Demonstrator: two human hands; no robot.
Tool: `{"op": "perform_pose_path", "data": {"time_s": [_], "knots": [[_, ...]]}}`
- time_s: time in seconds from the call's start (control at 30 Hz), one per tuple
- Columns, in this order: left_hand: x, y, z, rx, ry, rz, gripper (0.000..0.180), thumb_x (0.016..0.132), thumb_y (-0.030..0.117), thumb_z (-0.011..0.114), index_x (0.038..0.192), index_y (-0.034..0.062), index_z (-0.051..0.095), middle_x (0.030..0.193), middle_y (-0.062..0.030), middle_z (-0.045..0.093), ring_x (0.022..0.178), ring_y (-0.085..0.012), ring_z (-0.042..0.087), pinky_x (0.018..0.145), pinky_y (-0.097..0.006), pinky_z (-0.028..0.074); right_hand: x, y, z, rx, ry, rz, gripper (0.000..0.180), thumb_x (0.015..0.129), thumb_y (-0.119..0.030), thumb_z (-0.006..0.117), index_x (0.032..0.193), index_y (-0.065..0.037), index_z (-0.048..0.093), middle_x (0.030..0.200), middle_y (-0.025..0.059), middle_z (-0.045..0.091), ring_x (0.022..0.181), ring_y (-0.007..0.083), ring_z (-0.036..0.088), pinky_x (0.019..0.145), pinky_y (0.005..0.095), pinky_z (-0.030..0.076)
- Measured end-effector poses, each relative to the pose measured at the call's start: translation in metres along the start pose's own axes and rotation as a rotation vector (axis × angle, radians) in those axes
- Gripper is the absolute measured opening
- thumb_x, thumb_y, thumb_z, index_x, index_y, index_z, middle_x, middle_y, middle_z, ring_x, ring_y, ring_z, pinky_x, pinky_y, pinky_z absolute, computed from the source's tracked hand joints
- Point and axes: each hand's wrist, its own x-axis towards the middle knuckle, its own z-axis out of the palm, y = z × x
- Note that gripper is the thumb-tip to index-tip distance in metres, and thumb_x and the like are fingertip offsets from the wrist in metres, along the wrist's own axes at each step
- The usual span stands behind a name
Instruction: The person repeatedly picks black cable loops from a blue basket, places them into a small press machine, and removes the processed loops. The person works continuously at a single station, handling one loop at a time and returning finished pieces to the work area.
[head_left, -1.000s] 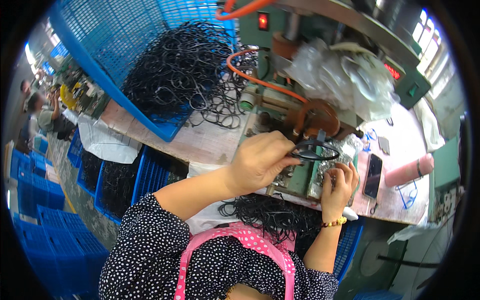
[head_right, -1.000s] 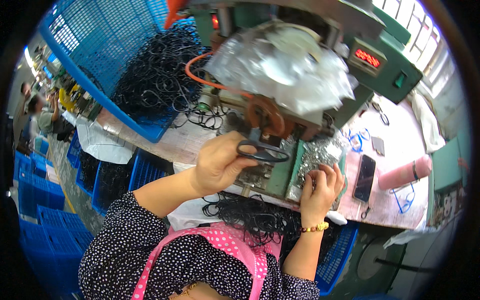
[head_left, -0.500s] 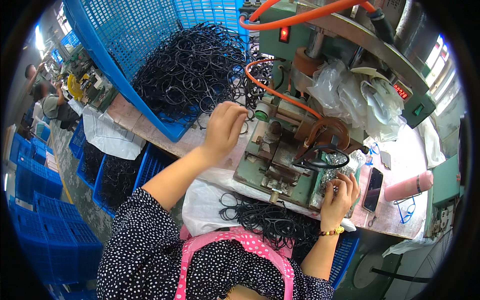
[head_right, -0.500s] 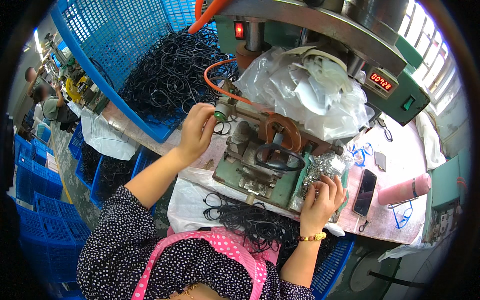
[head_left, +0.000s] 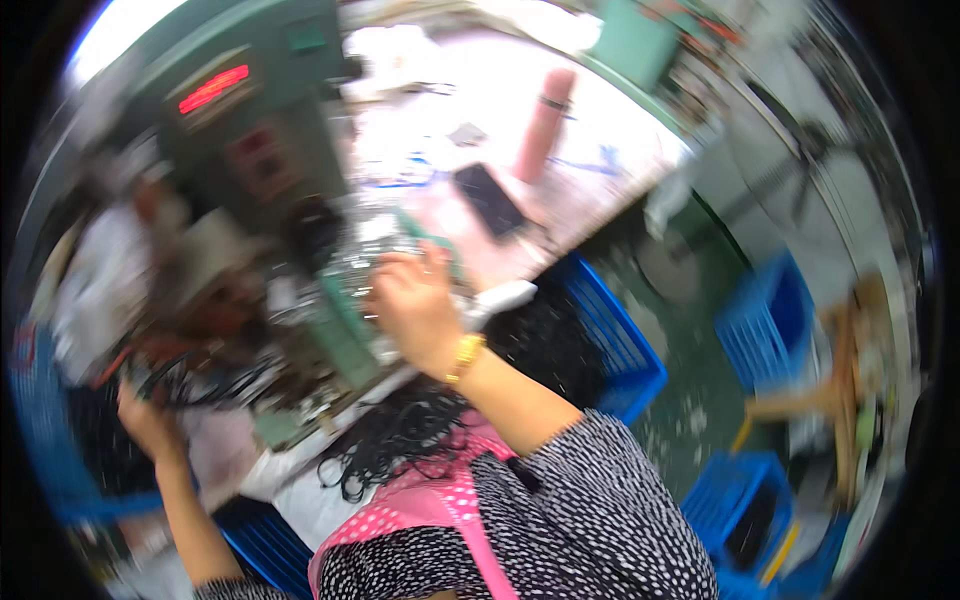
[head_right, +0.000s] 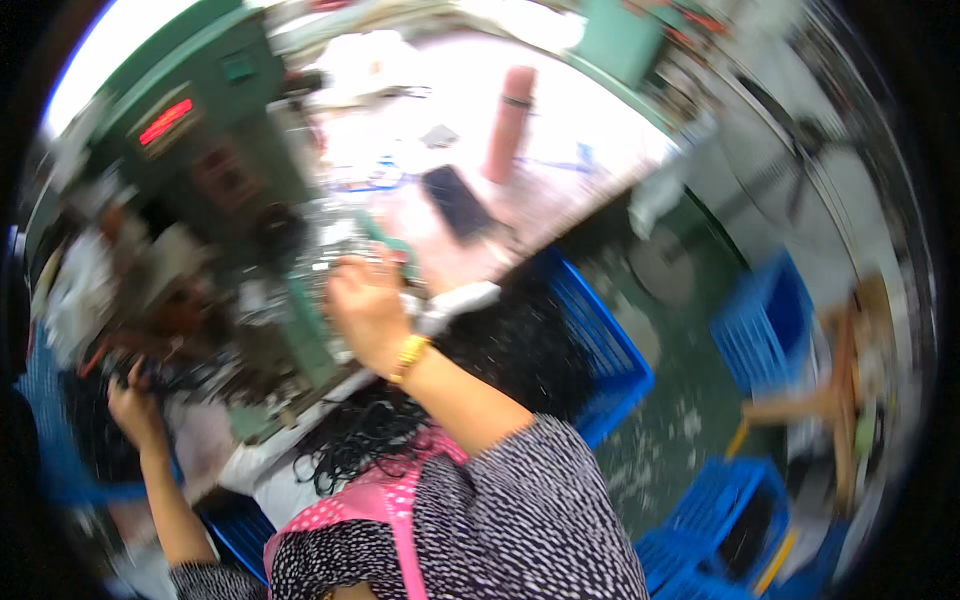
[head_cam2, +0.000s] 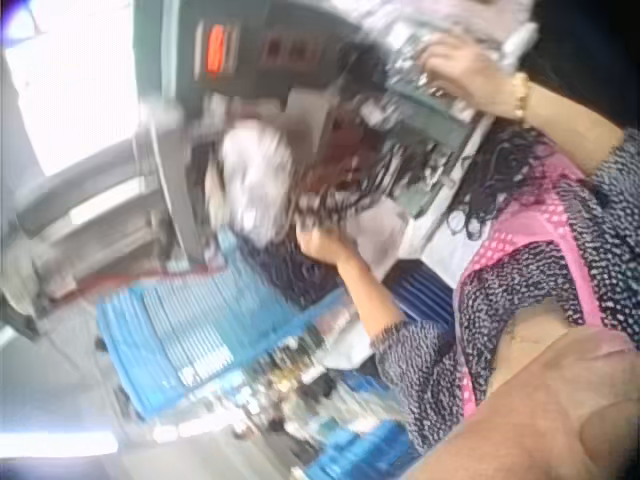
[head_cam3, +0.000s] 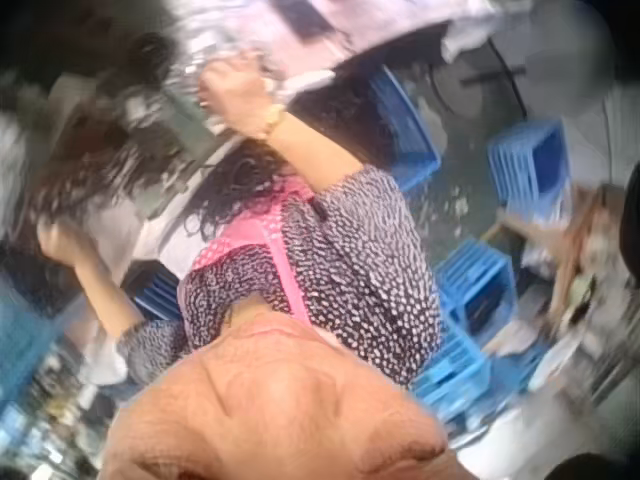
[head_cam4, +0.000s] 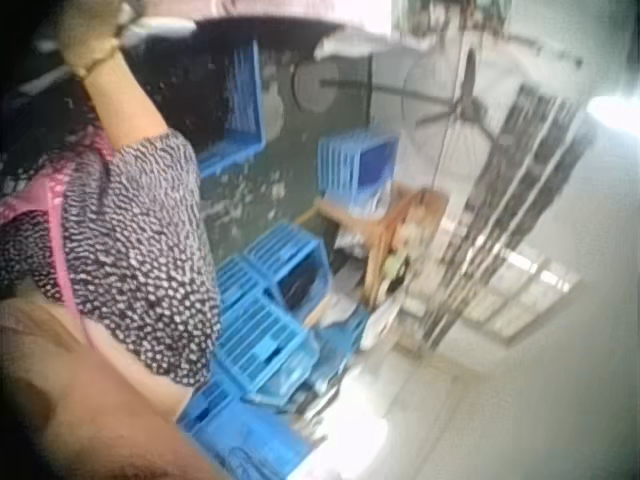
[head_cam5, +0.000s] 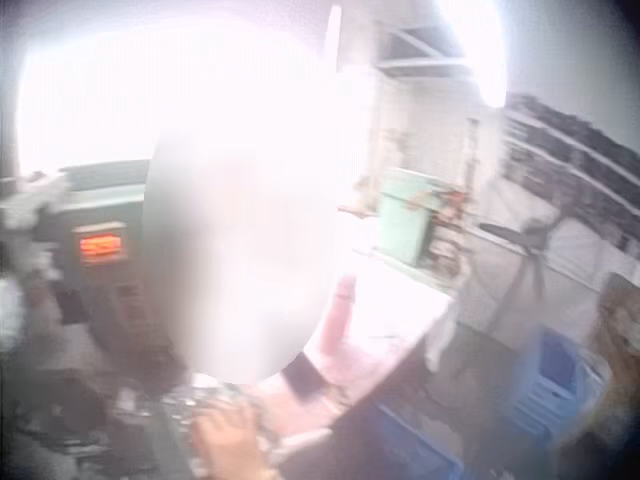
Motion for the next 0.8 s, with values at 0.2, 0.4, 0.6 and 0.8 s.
{"op": "perform_pose_path", "data": {"time_s": [0.2, 0.4, 0.6, 0.8], "knots": [[-0.017, -0.064, 0.017, 0.453, -0.212, -0.081, 0.025, 0.097, 0.012, 0.054, 0.117, 0.0060, 0.067, 0.111, -0.0172, 0.066, 0.098, -0.0365, 0.064, 0.085, -0.045, 0.049, -0.004, -0.002, -0.009, 0.173, 0.145, 0.088, 0.019, 0.078, -0.017, 0.075, 0.086, -0.011, 0.059, 0.083, 0.0043, 0.062, 0.080, 0.0254, 0.063, 0.079, 0.0381, 0.047], [0.007, -0.065, 0.015, 0.365, 0.011, -0.043, 0.022, 0.097, 0.011, 0.054, 0.113, 0.0058, 0.068, 0.113, -0.0173, 0.061, 0.098, -0.0361, 0.062, 0.084, -0.045, 0.049, -0.007, -0.001, -0.013, 0.346, 0.196, 0.133, 0.016, 0.078, -0.016, 0.074, 0.083, -0.010, 0.061, 0.082, 0.0063, 0.060, 0.075, 0.0272, 0.063, 0.068, 0.0395, 0.052], [0.011, -0.025, 0.000, 0.000, 0.109, -0.270, 0.045, 0.079, 0.004, 0.049, 0.121, 0.0027, 0.065, 0.117, -0.0197, 0.065, 0.107, -0.0380, 0.060, 0.095, -0.043, 0.046, -0.012, -0.004, -0.010, 0.511, 0.099, 0.212, 0.019, 0.084, 0.002, 0.059, 0.099, -0.005, 0.068, 0.090, 0.0121, 0.069, 0.078, 0.0274, 0.068, 0.068, 0.0363, 0.055], [0.045, -0.001, 0.002, -0.521, 0.237, -0.586, 0.019, 0.099, 0.023, 0.060, 0.089, 0.0070, 0.063, 0.075, -0.0027, 0.061, 0.068, -0.0092, 0.057, 0.058, -0.027, 0.044, 0.002, -0.011, -0.023, 0.638, -0.001, 0.332, 0.006, 0.091, 0.002, 0.060, 0.094, 0.001, 0.065, 0.096, 0.0107, 0.065, 0.094, 0.0228, 0.061, 0.084, 0.0325, 0.049]]}}
